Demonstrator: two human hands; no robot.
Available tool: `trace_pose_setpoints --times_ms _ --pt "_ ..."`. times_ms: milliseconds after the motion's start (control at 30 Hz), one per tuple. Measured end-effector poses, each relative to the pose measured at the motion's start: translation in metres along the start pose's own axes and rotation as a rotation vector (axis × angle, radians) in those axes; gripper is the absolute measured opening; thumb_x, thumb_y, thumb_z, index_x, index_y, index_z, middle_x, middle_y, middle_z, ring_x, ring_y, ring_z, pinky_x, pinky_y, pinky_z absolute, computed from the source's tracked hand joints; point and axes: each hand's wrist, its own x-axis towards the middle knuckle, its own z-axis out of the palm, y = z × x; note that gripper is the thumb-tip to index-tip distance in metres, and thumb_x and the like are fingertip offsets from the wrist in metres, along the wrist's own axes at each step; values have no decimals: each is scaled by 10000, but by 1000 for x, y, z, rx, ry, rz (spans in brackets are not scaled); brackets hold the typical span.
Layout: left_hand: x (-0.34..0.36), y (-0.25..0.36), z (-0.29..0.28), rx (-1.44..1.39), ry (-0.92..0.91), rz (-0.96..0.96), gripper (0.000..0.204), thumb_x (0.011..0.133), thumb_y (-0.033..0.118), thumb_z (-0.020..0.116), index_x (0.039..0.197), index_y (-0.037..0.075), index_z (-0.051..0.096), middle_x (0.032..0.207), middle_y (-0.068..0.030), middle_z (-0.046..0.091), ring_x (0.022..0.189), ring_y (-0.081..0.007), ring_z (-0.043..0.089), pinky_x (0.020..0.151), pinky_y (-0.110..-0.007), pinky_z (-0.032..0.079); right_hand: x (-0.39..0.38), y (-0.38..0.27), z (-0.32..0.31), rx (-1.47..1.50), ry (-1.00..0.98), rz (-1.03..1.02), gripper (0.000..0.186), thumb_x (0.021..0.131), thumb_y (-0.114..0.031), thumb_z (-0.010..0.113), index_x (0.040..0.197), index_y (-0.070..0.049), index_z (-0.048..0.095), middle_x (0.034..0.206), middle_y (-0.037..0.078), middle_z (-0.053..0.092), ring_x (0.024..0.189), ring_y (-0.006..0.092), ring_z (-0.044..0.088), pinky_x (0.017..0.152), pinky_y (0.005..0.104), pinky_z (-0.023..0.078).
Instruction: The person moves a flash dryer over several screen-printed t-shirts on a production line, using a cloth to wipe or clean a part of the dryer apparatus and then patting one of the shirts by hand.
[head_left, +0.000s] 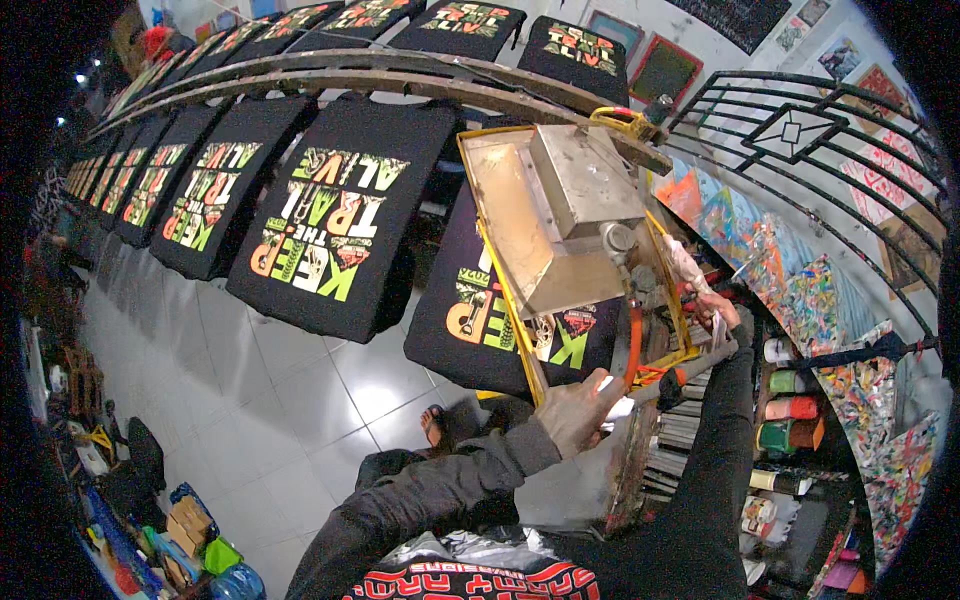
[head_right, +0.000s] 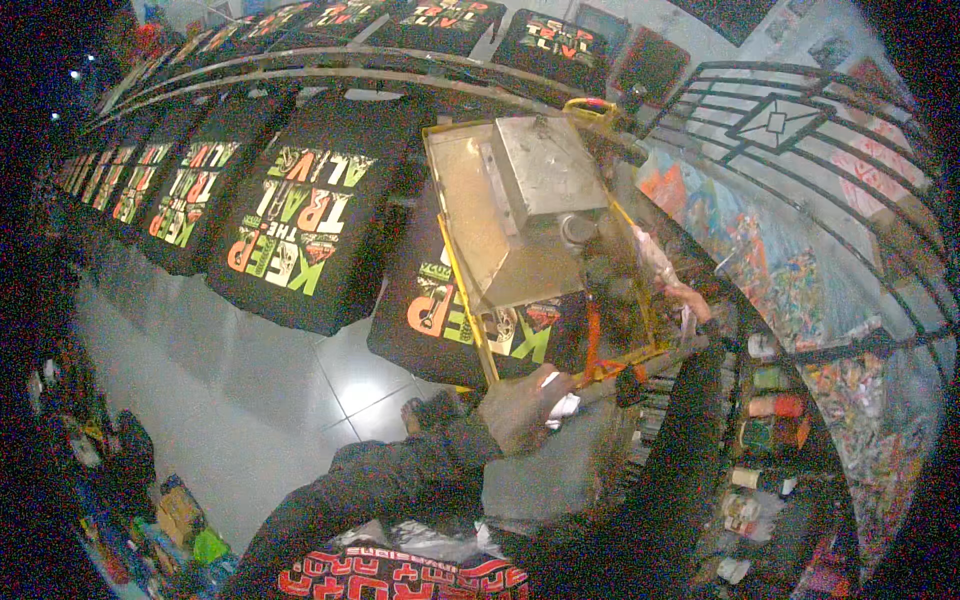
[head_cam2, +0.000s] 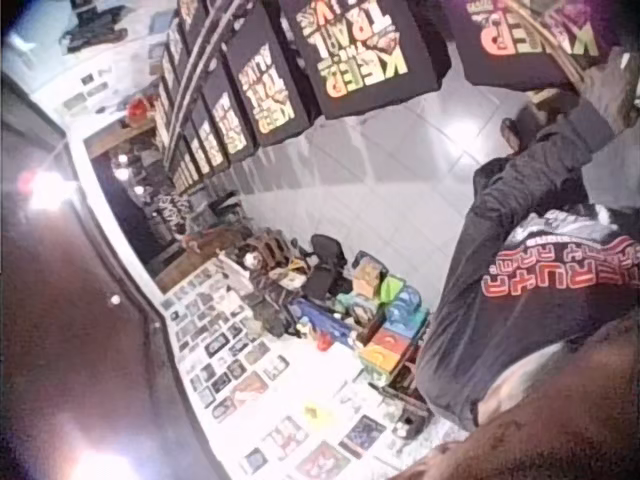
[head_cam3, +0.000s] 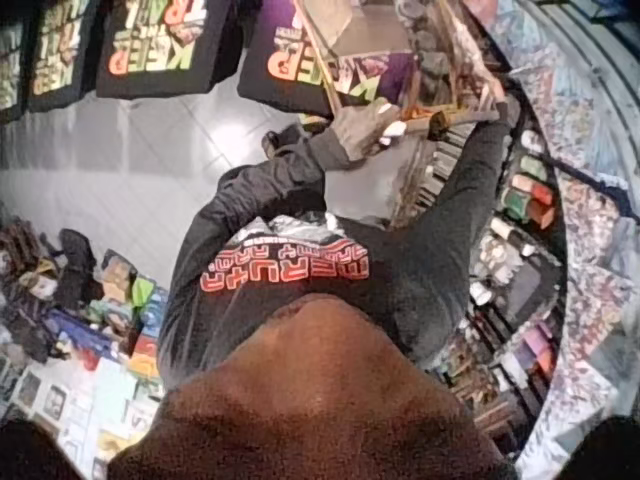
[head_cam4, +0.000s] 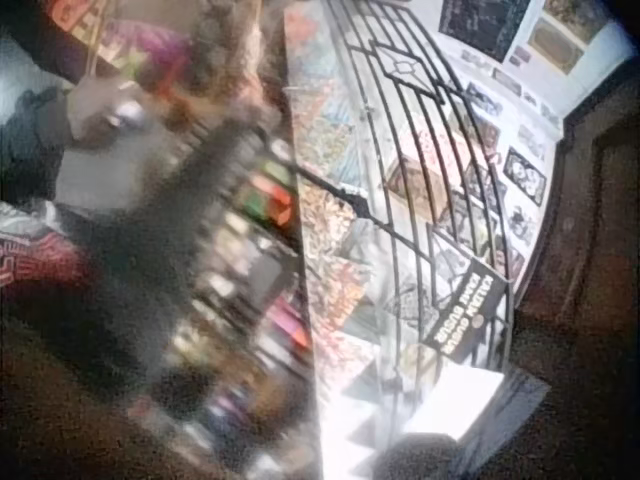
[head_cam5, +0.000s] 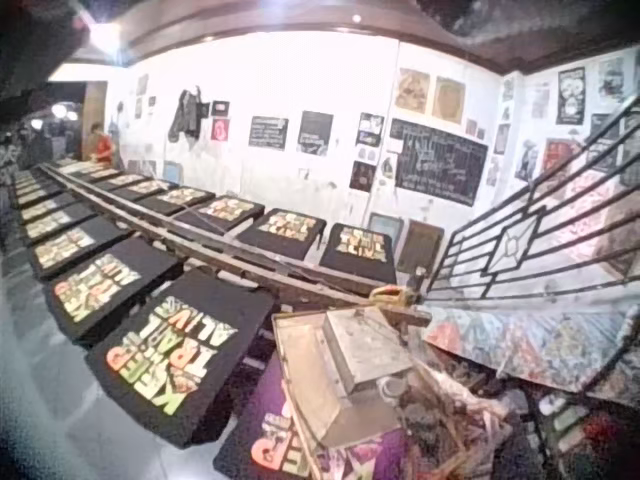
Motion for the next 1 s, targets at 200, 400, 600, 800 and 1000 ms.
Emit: trace_pose_setpoints --times_ms 200,400,600,800,1000 --pt "-1 19 -3 97 -47 13 622 655 113 753 1199 118 449 1029 -148 517 843 -365 650 614 -477 544 -5 15 -52 -24 40 94 407 928 -289 616 1261 -55 614 1111 64 660 965 181 642 827 348 529" --pt "-31 22 0 135 -8 -50 548 710 221 789 1171 163 499 1029 -84 532 834 -304 664 622 -425 563 -27 18 31 175 -52 -109 468 884 -81 575 1343 -26 503 568 -40 436 453 64 445 487 292 476" --pt "-58 36 -8 185 -94 -55 499 759 249 758 1190 180 516 1061 -80 551 860 -293 674 627 -424 554 -70 64 39 113 165 -57 497 812 -43 616 1303 -29 535 647 -6 512 453 88 467 513 303 520" --pt "-98 40 -23 165 -225 -106 514 752 255 757 1202 179 522 1125 -60 553 879 -288 676 648 -423 557 -114 55 115 235 146 -82 471 808 -39 621 1272 -17 545 678 14 532 503 124 540 525 299 503" --pt "-137 15 -56 263 -380 -43 576 707 235 756 1231 193 521 1188 -40 530 790 -272 691 576 -395 570 -159 77 169 96 250 -64 454 796 -27 605 1246 -9 544 666 16 536 496 106 524 512 278 484"
